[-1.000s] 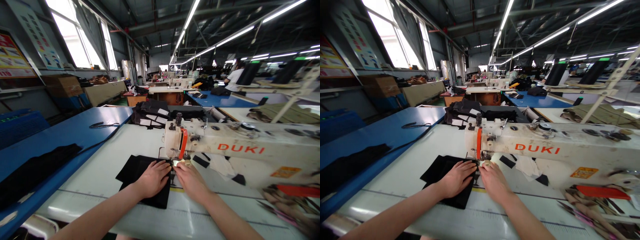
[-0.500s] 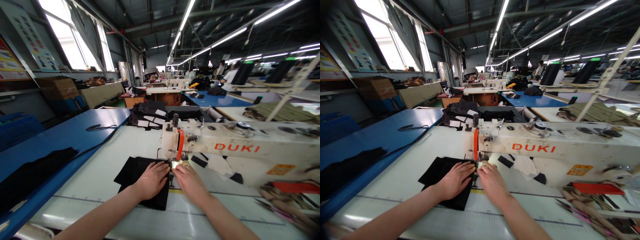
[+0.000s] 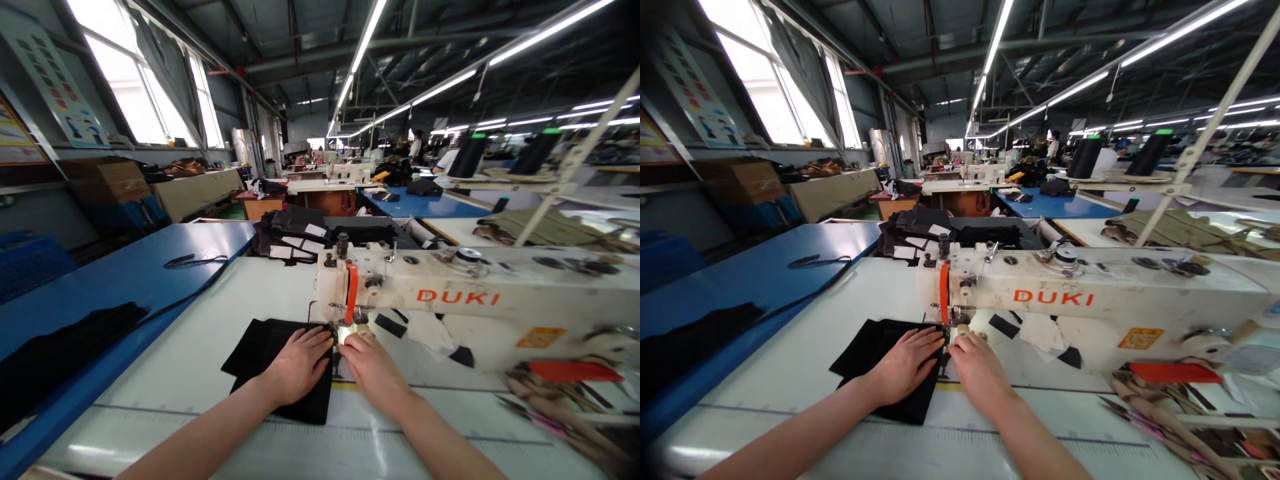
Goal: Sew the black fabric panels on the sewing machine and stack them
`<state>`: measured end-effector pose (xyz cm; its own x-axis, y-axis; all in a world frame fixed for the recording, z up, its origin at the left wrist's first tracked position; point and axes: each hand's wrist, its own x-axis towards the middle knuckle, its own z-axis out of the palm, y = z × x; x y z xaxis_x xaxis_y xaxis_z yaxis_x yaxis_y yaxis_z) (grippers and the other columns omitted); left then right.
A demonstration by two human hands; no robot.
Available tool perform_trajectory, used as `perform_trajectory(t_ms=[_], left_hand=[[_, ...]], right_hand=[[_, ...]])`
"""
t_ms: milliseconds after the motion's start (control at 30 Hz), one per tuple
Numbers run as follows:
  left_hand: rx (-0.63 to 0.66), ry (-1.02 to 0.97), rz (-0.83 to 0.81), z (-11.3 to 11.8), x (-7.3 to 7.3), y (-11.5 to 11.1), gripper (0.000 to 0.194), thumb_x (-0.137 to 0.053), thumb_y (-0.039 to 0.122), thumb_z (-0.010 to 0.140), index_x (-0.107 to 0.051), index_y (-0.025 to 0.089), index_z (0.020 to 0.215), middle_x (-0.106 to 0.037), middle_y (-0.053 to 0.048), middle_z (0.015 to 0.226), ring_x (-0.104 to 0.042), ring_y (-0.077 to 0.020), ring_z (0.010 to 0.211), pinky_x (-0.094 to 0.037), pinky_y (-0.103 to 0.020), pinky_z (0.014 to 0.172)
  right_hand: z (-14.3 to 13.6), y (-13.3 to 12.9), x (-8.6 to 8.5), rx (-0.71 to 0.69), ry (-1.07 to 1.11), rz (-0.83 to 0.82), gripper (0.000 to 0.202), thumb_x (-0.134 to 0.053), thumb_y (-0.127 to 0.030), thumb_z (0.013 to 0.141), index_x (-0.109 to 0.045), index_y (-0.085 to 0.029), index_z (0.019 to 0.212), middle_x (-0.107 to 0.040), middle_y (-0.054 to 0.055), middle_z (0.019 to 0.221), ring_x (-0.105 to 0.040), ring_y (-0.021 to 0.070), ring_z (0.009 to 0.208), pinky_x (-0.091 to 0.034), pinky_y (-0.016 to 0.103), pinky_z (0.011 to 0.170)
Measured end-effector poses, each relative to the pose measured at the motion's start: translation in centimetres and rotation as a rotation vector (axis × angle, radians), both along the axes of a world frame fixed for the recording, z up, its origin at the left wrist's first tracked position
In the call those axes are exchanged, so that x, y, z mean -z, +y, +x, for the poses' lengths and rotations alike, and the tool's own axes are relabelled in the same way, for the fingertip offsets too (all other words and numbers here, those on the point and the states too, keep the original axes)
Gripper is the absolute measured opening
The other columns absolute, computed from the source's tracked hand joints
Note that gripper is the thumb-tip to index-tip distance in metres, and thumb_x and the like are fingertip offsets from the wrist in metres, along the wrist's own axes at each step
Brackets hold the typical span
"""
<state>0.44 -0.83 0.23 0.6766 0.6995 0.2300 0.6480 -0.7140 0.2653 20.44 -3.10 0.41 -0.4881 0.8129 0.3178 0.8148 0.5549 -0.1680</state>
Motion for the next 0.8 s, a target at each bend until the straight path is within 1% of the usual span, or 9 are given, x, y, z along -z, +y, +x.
perform_trajectory(t_ms=[200,467,633,800], left_hand=[[0.006,-0.011,0.025,0.1,0.1,0.7,0.039,-0.043,0.024,0.091,-0.047,0.024,0.130,-0.049,-0.006,0.136,-0.040,-0.0225,0.128,-0.034,-0.044,0.104],[-0.008,-0.021,0.050,0.3,0.5,2.1,0.036,-0.043,0.026,0.091,-0.050,0.023,0.127,-0.051,-0.006,0.134,-0.042,-0.0222,0.127,-0.034,-0.043,0.104],[-0.018,-0.008,0.045,0.3,0.5,2.2,0.036,-0.041,0.026,0.092,-0.049,0.022,0.127,-0.050,-0.006,0.135,-0.042,-0.0226,0.127,-0.034,-0.043,0.104],[-0.023,0.003,0.041,0.4,0.5,2.2,0.036,-0.041,0.026,0.092,-0.050,0.021,0.126,-0.049,-0.005,0.135,-0.040,-0.0220,0.127,-0.033,-0.042,0.105]], right_hand=[[0.1,-0.1,-0.1,0.053,-0.017,0.015,0.020,-0.047,-0.011,0.087,-0.061,-0.020,0.097,-0.058,0.005,0.088,-0.048,0.0196,0.082,-0.039,0.034,0.078],[0.1,0.0,-0.2,0.064,0.044,0.002,0.021,-0.044,-0.011,0.088,-0.062,-0.019,0.095,-0.057,0.006,0.088,-0.047,0.0201,0.087,-0.039,0.034,0.080],[0.3,-0.3,-0.2,0.067,0.072,0.008,0.022,-0.045,-0.011,0.087,-0.063,-0.019,0.097,-0.058,0.006,0.090,-0.048,0.0205,0.090,-0.040,0.034,0.084],[0.4,-0.3,0.2,0.068,0.100,0.025,0.024,-0.045,-0.010,0.086,-0.063,-0.020,0.099,-0.059,0.006,0.094,-0.047,0.0210,0.093,-0.040,0.036,0.087]])
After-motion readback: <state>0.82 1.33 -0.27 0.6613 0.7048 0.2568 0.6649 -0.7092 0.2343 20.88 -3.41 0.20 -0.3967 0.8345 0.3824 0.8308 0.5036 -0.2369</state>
